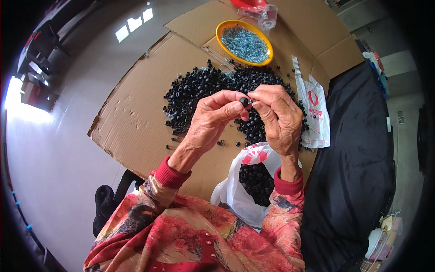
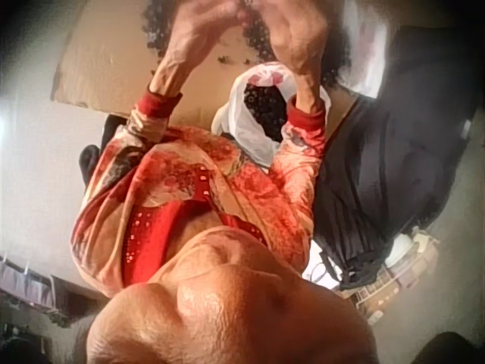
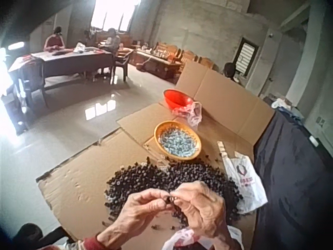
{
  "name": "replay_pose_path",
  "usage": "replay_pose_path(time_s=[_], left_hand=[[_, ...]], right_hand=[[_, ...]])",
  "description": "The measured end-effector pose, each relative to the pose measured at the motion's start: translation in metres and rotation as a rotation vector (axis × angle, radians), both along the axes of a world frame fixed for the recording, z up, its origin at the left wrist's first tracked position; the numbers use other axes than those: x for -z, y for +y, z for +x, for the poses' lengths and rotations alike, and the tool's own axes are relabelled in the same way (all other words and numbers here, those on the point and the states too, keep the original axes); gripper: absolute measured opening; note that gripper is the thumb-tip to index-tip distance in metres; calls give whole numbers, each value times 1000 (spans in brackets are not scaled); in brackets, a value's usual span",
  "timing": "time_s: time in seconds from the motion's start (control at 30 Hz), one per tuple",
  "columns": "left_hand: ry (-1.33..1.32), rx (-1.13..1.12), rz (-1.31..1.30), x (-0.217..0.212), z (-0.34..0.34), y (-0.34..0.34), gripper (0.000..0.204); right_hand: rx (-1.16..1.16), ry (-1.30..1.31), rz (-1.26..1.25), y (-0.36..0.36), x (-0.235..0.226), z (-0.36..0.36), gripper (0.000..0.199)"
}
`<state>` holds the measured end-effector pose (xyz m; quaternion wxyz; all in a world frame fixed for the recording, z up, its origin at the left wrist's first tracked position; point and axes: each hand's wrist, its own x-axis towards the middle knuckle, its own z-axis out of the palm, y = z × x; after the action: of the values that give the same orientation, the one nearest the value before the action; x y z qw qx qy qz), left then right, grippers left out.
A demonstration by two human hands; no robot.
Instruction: The user is manually assembling small black plastic components by hand.
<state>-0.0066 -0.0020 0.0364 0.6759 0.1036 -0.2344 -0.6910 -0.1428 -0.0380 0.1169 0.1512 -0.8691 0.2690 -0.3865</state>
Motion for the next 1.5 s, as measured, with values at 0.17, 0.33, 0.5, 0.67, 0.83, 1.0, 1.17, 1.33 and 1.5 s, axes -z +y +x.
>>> replay_pose_path(time_s=[0.17,0.33,0.5,0.67,0.83,1.0,1.17,1.33,1.5], left_hand=[[-41,-31,10,0,-3,-1,19],[-88,-41,19,0,-5,-3,21],[-50,-15,13,3,-7,-2,20],[-35,-24,67,0,-6,-1,20],[-52,-94,31,1,6,-1,18],[-36,-182,47,6,28,-5,19],[-38,-190,55,10,33,-3,21],[-12,-191,47,12,39,-6,21],[-4,-169,22,18,41,-14,20]], right_hand=[[7,14,-41,-1,3,-3,11],[1,4,-56,-2,5,-2,12],[4,6,-20,-2,9,-2,15],[-45,-79,202,-2,3,-3,15],[-79,-47,276,-16,-3,-2,13],[53,-57,448,-45,11,-14,14],[-28,437,523,-69,66,-16,15],[-92,511,417,-71,111,-13,10],[-218,504,436,-48,135,3,5]])
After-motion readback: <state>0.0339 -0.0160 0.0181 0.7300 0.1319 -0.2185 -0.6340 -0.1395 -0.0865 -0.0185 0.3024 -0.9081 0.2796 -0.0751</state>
